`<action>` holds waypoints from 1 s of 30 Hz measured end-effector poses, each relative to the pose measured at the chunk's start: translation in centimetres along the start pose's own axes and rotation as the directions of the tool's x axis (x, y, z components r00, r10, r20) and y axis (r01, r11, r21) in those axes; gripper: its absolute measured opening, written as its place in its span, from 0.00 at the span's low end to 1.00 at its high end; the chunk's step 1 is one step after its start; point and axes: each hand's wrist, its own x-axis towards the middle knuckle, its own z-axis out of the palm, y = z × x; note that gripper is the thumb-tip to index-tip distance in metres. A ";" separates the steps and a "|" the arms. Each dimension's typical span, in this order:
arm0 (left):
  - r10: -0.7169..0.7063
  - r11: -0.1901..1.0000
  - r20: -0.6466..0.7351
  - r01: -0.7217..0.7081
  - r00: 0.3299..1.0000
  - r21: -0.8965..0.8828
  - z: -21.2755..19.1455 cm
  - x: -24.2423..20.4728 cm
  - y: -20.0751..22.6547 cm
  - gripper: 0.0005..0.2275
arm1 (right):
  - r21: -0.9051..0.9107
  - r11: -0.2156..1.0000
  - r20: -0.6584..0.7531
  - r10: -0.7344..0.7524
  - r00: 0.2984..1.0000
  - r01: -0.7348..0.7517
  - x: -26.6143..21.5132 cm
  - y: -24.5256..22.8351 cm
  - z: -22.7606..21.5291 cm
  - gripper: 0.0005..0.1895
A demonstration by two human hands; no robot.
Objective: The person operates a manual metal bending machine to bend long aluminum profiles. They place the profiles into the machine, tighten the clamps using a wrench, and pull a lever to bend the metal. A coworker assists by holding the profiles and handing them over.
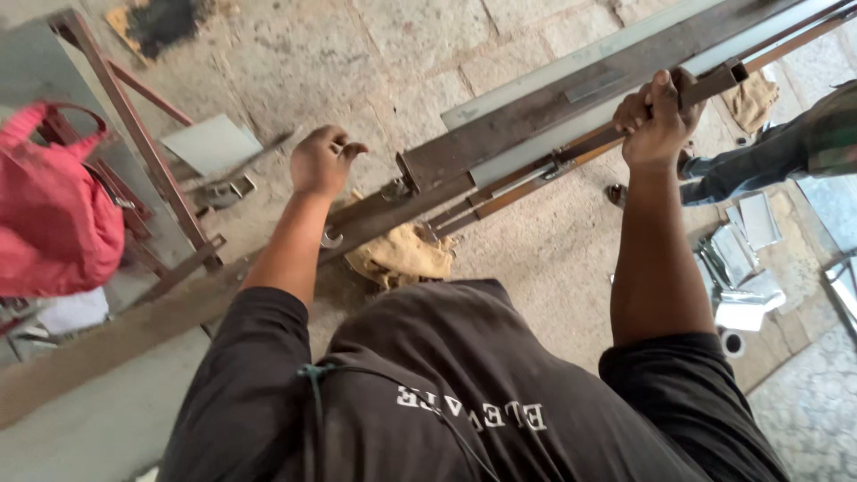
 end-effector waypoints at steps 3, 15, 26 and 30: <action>0.375 0.925 0.325 -0.325 0.868 -0.198 -0.2 -0.6 0.1 0.14 | -0.005 1.000 -0.032 0.015 0.999 -0.015 -0.5 -0.7 0.3 0.16; 0.101 0.994 0.032 -0.102 0.994 0.039 1.5 2.4 -2.4 0.21 | -0.008 0.998 -0.106 0.055 0.993 -0.056 -0.8 -1.5 1.4 0.16; 0.226 0.969 0.373 -0.248 0.900 0.012 2.1 0.7 -1.2 0.19 | -0.075 0.997 -0.072 0.013 0.997 -0.018 0.1 -0.7 0.9 0.17; 0.275 0.958 0.102 -0.281 0.956 0.050 1.2 1.5 -2.8 0.27 | -0.043 0.998 -0.106 0.050 0.993 -0.055 0.1 -1.1 1.4 0.17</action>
